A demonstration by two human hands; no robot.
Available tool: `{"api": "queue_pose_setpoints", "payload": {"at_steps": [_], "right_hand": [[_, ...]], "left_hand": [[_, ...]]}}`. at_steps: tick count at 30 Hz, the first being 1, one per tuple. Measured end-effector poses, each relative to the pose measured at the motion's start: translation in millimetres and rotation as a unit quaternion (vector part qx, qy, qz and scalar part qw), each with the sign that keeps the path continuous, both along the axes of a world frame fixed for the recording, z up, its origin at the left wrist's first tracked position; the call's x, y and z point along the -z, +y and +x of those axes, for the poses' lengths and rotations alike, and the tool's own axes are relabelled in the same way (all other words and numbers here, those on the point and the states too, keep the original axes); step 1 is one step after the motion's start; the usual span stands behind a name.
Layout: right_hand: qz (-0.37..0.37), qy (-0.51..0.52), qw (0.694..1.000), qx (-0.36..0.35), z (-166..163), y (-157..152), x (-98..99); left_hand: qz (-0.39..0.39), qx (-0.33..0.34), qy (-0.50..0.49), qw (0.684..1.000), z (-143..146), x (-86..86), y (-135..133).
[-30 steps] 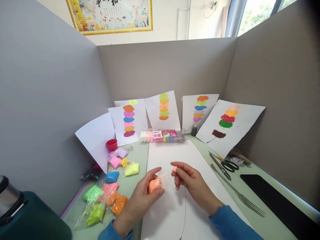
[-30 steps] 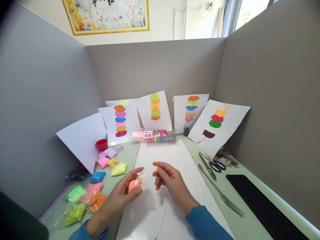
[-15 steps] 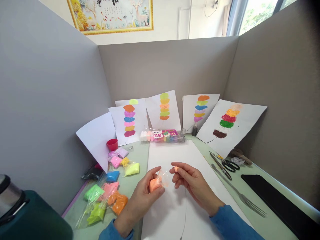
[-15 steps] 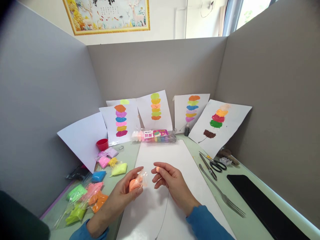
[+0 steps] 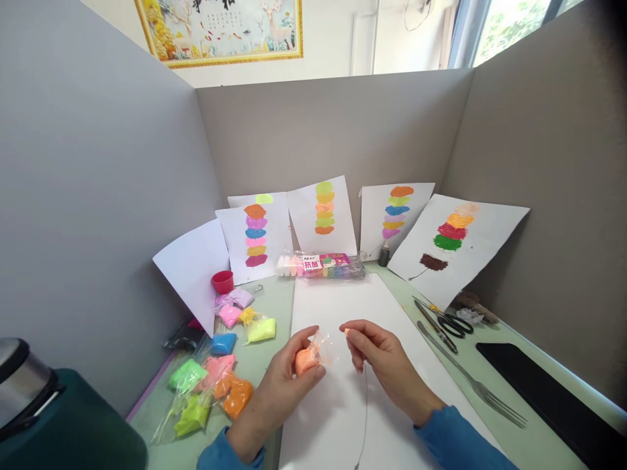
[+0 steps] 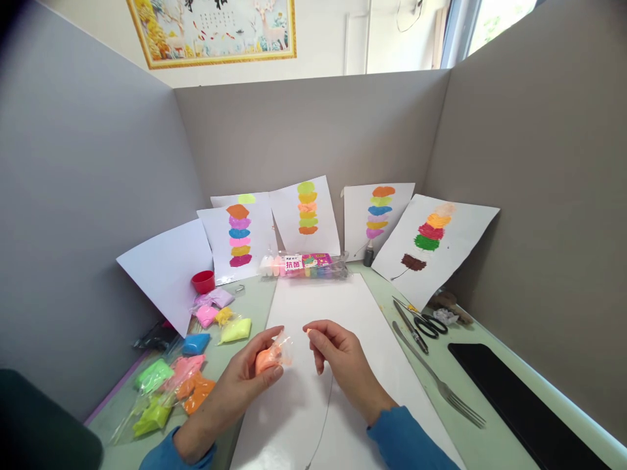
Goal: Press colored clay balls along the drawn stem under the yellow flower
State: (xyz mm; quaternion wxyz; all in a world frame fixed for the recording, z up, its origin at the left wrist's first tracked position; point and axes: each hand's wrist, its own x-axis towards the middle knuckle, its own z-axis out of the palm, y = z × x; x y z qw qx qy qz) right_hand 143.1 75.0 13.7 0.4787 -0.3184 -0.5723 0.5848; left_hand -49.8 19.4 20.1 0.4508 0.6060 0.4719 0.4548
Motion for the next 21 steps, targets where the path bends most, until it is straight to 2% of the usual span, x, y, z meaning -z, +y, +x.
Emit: {"api": "queue_pose_setpoints", "payload": {"at_steps": [4, 9, 16, 21], "right_hand": [[0.013, 0.013, 0.999, -0.038, -2.0, -5.2, -4.9], [0.033, -0.030, 0.998, -0.032, -2.1, -8.6, -3.4], [0.050, -0.026, 0.997, -0.048, -0.2, -10.5, -6.3], [0.166, -0.120, 0.978, -0.032, 1.5, -12.0, -6.7]], "left_hand": [[0.000, -0.018, 0.029, 0.999, 1.7, -1.8, -1.1], [0.006, -0.023, 0.049, 0.999, 0.9, -1.1, -1.4], [-0.001, 0.014, -0.007, 1.000, -1.8, 3.2, -0.2], [-0.010, 0.025, -0.036, 0.999, -1.6, 5.5, 0.3]]}}
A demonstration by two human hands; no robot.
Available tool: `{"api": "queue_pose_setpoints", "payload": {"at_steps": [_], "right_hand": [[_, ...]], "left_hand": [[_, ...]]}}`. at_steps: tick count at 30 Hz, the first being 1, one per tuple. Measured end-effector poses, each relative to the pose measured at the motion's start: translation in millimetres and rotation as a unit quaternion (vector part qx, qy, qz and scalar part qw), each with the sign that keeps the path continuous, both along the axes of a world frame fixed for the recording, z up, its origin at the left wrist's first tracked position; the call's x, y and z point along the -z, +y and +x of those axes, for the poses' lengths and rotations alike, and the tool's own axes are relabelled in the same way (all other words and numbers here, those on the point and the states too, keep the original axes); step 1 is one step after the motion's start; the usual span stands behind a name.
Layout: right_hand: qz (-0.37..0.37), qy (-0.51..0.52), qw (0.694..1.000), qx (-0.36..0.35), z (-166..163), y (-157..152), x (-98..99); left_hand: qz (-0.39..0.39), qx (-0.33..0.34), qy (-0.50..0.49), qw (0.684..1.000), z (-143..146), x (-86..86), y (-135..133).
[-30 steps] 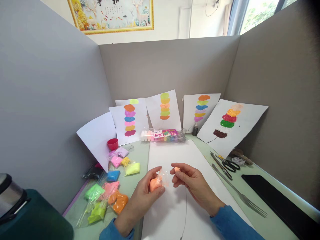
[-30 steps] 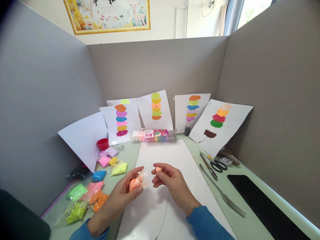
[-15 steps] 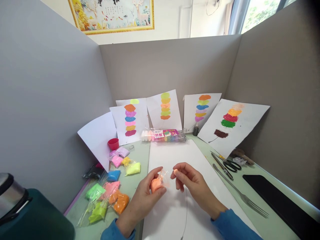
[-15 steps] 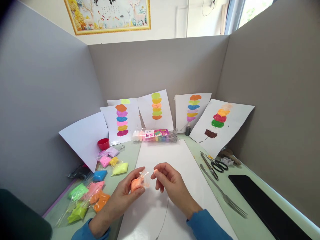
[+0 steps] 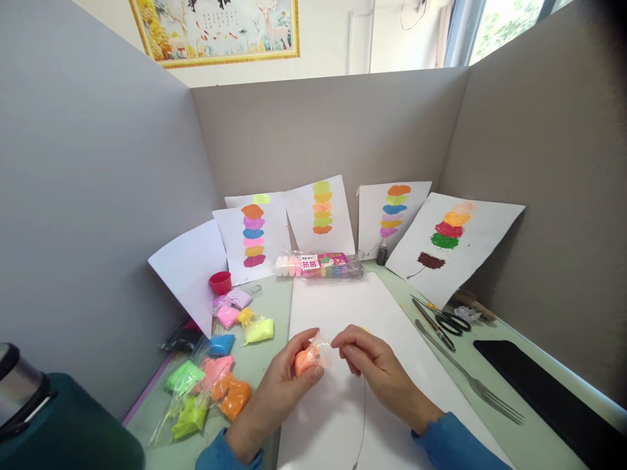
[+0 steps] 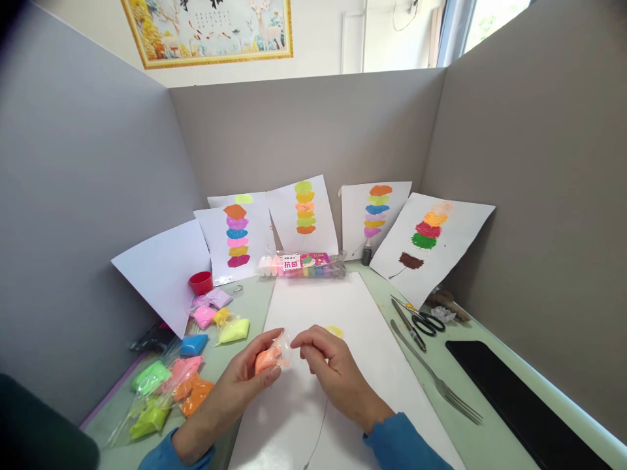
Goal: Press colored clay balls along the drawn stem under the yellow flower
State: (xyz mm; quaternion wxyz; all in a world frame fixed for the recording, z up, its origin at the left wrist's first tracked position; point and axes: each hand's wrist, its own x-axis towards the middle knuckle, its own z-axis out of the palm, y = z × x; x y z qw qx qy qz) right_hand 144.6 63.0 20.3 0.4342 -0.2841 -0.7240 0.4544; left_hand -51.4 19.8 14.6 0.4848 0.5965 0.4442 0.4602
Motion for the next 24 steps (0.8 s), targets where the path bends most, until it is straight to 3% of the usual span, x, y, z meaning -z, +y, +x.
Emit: {"api": "queue_pose_setpoints", "payload": {"at_steps": [5, 11, 18, 24], "right_hand": [[0.103, -0.077, 0.992, 0.021, 0.6, -0.9, -0.2], [0.128, -0.073, 0.989, 0.015, -3.4, 0.5, 5.6], [0.080, -0.090, 0.992, 0.043, -5.1, 5.6, 11.3], [0.065, -0.107, 0.992, 0.022, -5.4, 6.3, 10.9]], "left_hand": [[0.001, 0.001, 0.001, 1.000, 0.1, -0.8, 0.2], [0.010, 0.023, 0.010, 1.000, 1.8, 1.1, 1.7], [0.014, 0.033, 0.028, 0.999, 3.7, 2.5, 2.8], [0.070, 0.020, 0.159, 0.985, 8.1, -5.2, -0.7]]}}
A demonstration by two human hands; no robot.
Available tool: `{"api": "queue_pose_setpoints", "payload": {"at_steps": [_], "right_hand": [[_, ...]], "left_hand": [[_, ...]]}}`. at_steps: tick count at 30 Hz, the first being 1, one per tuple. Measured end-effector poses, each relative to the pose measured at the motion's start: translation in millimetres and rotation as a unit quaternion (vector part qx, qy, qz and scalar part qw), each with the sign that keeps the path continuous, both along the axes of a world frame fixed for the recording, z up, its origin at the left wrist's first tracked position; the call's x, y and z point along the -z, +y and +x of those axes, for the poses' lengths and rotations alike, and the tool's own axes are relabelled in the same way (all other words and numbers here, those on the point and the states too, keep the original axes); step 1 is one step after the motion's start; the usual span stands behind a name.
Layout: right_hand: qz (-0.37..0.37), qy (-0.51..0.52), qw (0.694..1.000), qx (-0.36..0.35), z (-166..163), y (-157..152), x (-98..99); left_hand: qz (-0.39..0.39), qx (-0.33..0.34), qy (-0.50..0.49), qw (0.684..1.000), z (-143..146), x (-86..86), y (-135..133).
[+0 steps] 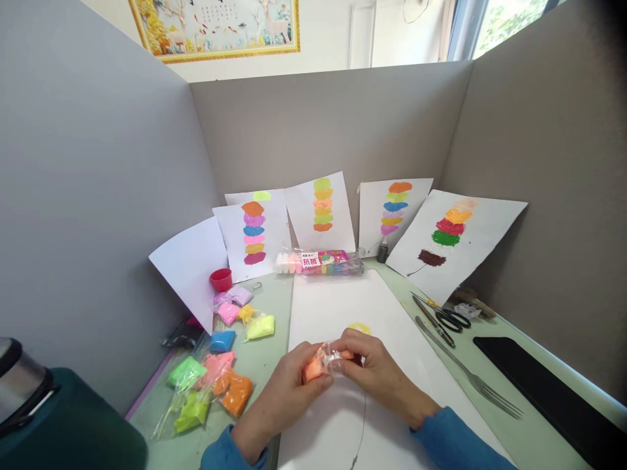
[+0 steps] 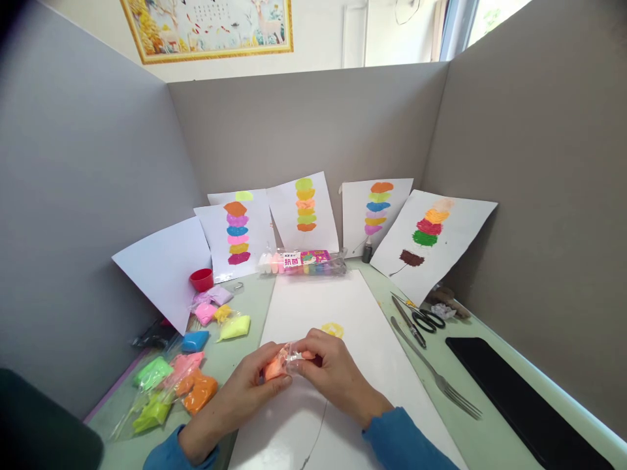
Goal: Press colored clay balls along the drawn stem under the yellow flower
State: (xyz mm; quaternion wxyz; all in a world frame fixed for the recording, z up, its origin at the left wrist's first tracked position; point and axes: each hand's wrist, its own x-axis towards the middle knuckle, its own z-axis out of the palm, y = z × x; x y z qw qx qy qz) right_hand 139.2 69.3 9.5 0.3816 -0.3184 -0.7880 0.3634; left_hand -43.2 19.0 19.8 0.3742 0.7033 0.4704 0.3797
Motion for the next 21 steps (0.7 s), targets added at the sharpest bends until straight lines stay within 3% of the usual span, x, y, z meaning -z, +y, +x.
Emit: {"api": "queue_pose_setpoints", "payload": {"at_steps": [5, 8, 11, 21], "right_hand": [[-0.069, 0.033, 0.997, 0.010, 3.9, -1.5, -9.2], [-0.154, 0.098, 0.983, -0.019, 6.0, -1.3, -11.6], [-0.183, 0.139, 0.972, -0.042, 5.7, -0.8, -10.8], [-0.091, 0.090, 0.991, 0.027, 2.2, -2.8, -9.6]], "left_hand": [[-0.025, -0.040, -0.018, 0.999, -1.5, 1.4, 2.3], [-0.041, -0.049, -0.047, 0.997, -3.0, 2.2, 2.8], [-0.037, -0.051, -0.050, 0.997, -3.7, 3.1, 2.5], [-0.028, -0.038, -0.037, 0.998, -1.7, 5.8, 4.0]]}}
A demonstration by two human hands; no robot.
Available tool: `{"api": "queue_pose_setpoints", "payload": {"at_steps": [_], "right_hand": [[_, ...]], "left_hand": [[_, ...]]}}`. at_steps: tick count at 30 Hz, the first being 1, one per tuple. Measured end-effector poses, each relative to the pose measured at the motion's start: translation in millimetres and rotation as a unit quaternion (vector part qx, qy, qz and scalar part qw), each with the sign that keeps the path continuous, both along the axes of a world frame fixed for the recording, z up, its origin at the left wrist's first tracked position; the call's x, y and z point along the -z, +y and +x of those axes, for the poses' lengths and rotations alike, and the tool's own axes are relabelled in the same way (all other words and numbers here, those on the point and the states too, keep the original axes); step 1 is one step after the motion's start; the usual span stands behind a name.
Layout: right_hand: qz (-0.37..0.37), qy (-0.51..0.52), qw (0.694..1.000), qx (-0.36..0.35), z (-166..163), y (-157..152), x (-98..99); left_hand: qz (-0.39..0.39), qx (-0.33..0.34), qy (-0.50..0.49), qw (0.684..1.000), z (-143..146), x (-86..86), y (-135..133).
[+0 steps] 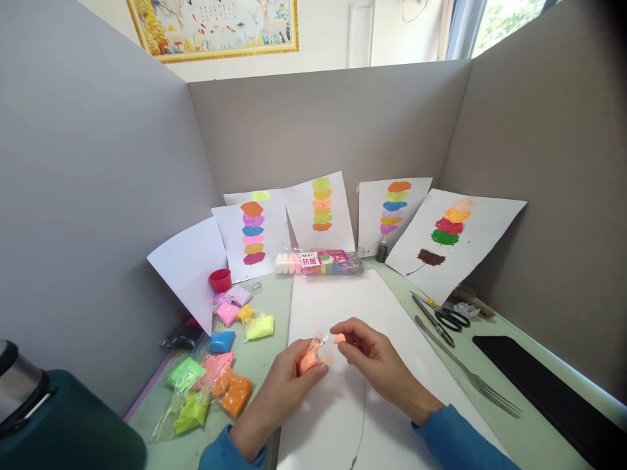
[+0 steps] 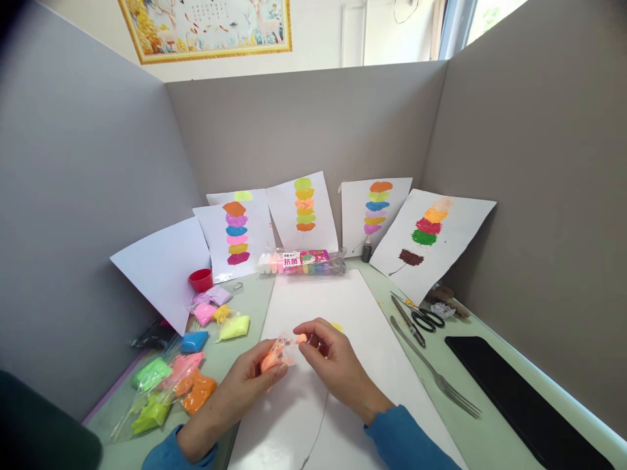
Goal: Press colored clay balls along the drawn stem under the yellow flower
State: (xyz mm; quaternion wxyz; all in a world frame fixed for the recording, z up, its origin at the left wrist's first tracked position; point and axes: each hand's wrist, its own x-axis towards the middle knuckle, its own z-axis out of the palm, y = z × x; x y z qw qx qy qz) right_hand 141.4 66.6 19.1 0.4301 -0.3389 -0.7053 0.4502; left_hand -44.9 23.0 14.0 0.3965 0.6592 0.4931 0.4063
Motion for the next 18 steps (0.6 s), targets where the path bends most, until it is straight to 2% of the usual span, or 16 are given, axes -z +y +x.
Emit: {"api": "queue_pose_setpoints", "payload": {"at_steps": [8, 13, 18], "right_hand": [[0.018, -0.046, 0.999, -0.003, -1.2, -0.7, 0.4], [0.090, -0.071, 0.993, -0.027, 0.2, -0.5, 0.9], [0.114, -0.101, 0.988, -0.031, 0.7, -0.4, 3.3]], "left_hand": [[0.019, -0.020, 0.067, 0.997, 2.1, -2.8, -2.9], [0.025, -0.021, 0.087, 0.996, 2.8, -4.2, -3.5], [0.023, -0.017, 0.095, 0.995, 3.7, -6.3, -4.1]]}}
